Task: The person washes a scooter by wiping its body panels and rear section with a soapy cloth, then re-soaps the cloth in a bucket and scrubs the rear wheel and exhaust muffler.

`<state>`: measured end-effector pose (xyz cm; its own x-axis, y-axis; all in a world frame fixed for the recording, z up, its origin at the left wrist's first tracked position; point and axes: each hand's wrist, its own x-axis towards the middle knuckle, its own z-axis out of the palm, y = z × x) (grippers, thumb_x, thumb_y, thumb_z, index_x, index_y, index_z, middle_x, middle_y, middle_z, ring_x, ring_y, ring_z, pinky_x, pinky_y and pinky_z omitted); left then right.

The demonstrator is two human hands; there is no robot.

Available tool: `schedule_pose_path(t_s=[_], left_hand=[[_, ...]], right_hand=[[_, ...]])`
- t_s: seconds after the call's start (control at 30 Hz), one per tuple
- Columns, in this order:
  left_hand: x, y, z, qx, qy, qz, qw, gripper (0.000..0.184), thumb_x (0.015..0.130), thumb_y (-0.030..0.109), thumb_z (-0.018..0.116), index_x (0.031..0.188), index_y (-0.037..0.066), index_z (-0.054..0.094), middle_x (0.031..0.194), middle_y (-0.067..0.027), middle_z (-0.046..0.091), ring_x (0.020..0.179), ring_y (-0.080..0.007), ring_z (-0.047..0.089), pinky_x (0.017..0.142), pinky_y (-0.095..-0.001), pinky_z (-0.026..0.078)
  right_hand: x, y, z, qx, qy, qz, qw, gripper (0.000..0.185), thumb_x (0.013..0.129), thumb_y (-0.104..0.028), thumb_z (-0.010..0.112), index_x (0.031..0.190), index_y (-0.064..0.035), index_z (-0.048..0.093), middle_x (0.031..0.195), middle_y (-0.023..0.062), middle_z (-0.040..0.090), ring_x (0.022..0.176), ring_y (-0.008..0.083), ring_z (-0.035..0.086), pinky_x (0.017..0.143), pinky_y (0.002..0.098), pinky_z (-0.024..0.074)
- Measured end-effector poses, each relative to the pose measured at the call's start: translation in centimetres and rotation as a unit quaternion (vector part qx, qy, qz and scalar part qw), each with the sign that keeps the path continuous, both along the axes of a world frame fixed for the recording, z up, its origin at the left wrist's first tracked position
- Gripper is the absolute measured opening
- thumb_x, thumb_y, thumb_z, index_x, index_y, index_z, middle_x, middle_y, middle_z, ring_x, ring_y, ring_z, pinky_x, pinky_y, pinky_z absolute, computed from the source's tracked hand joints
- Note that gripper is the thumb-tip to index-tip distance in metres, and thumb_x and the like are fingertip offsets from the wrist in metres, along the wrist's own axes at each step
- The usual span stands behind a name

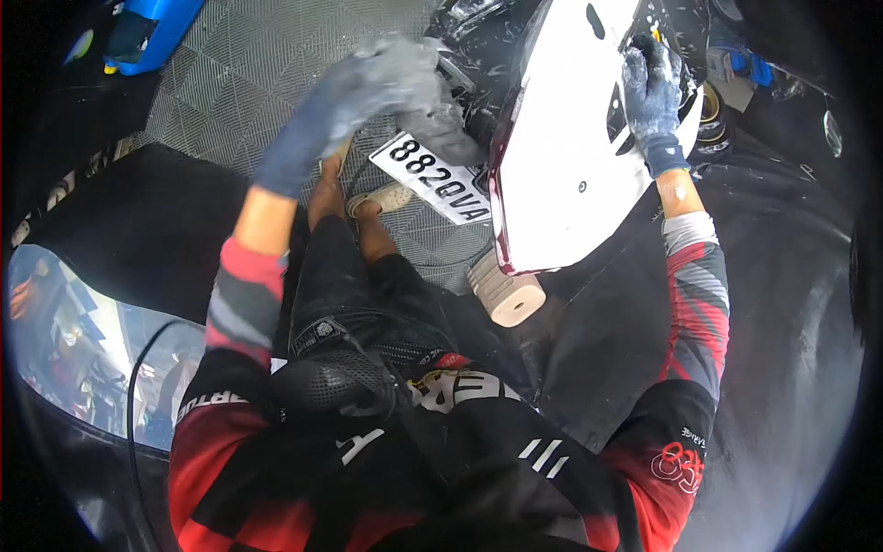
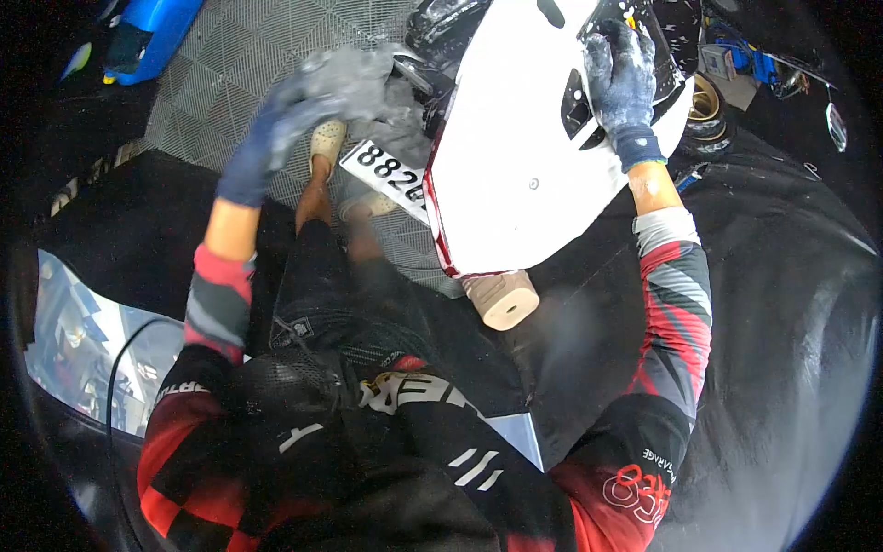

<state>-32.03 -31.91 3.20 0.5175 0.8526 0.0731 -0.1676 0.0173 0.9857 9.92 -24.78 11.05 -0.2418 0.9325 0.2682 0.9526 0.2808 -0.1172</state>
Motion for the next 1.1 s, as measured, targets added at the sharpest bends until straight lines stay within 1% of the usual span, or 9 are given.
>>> schedule_pose_path(t_s=[0.03,0.07,0.23,0.6,0.67,0.73,0.77,1.03,1.1], left_hand=[[4.2,-0.2,1.4,-0.216,-0.031,0.078,0.973,0.034,0.092,0.025,0.061,0.118,0.003,0.059,0.121,-0.0120,0.060,0.107,-0.0278,0.061,0.095,-0.0373,0.048],[6.1,0.8,0.5,0.227,0.170,0.123,0.951,0.031,0.090,0.023,0.064,0.116,0.006,0.061,0.122,-0.0148,0.058,0.109,-0.0331,0.059,0.097,-0.0410,0.046],[13.2,6.2,-0.1,0.285,0.409,-0.048,0.866,0.038,0.091,0.022,0.059,0.123,0.003,0.051,0.120,-0.0178,0.056,0.106,-0.0335,0.059,0.088,-0.0406,0.050],[12.1,-0.3,1.0,-0.212,0.224,0.300,0.903,0.031,0.090,0.030,0.060,0.108,0.005,0.061,0.105,-0.0179,0.066,0.088,-0.0318,0.067,0.077,-0.0411,0.052],[12.0,-2.0,-1.6,-0.167,0.238,0.263,0.920,0.045,0.086,0.038,0.064,0.113,0.002,0.057,0.101,-0.0222,0.065,0.088,-0.0359,0.066,0.073,-0.0420,0.052],[10.6,-3.5,-2.2,0.365,0.624,0.111,0.682,0.044,0.091,0.032,0.057,0.122,0.002,0.051,0.109,-0.0204,0.061,0.093,-0.0366,0.062,0.080,-0.0441,0.051],[10.5,-3.5,-2.4,0.078,0.389,0.244,0.885,0.053,0.088,0.040,0.060,0.124,0.000,0.051,0.099,-0.0237,0.063,0.088,-0.0402,0.063,0.079,-0.0459,0.051],[9.0,-0.5,-8.1,0.327,0.138,-0.099,0.930,0.045,0.087,0.035,0.061,0.120,0.005,0.056,0.102,-0.0176,0.066,0.088,-0.0323,0.066,0.080,-0.0417,0.053],[9.9,-1.7,-4.5,-0.083,0.229,-0.084,0.966,0.037,0.087,0.031,0.062,0.114,0.006,0.059,0.101,-0.0178,0.065,0.086,-0.0324,0.066,0.076,-0.0423,0.053]], right_hand=[[-0.3,-0.1,0.3,-0.018,0.018,-0.002,1.000,0.042,0.093,-0.039,0.054,0.118,-0.0057,0.058,0.112,0.0249,0.058,0.110,0.0424,0.052,0.094,0.0481,0.0425],[-0.4,-0.1,0.6,-0.037,0.035,-0.002,0.999,0.041,0.093,-0.039,0.054,0.117,-0.0065,0.059,0.112,0.0247,0.058,0.109,0.0426,0.052,0.093,0.0483,0.0429],[0.1,-0.1,0.1,-0.029,0.023,-0.014,0.999,0.046,0.092,-0.039,0.056,0.119,-0.0031,0.057,0.114,0.0268,0.056,0.109,0.0431,0.052,0.094,0.0481,0.0424],[-2.1,-0.2,1.7,-0.072,0.039,-0.026,0.996,0.041,0.091,-0.032,0.055,0.118,-0.0008,0.058,0.112,0.0217,0.060,0.110,0.0383,0.053,0.095,0.0450,0.0414],[-0.8,0.0,0.8,-0.053,0.045,-0.018,0.997,0.039,0.091,-0.030,0.056,0.118,-0.0009,0.058,0.114,0.0227,0.058,0.110,0.0381,0.053,0.095,0.0445,0.0412],[-0.7,-0.3,0.9,-0.051,0.032,-0.006,0.998,0.039,0.092,-0.030,0.056,0.117,-0.0012,0.058,0.116,0.0237,0.057,0.111,0.0380,0.053,0.095,0.0437,0.0410],[-0.8,-0.2,1.0,-0.036,0.005,0.001,0.999,0.036,0.093,-0.030,0.054,0.117,-0.0030,0.059,0.115,0.0201,0.058,0.107,0.0342,0.055,0.092,0.0415,0.0428],[-2.6,-0.8,1.8,-0.046,0.019,-0.030,0.998,0.032,0.093,-0.028,0.054,0.113,-0.0041,0.060,0.109,0.0183,0.059,0.106,0.0341,0.055,0.093,0.0414,0.0421],[-1.7,-0.4,1.2,-0.021,0.034,-0.005,0.999,0.030,0.090,-0.028,0.057,0.108,-0.0046,0.063,0.105,0.0192,0.061,0.104,0.0352,0.054,0.093,0.0439,0.0413]])
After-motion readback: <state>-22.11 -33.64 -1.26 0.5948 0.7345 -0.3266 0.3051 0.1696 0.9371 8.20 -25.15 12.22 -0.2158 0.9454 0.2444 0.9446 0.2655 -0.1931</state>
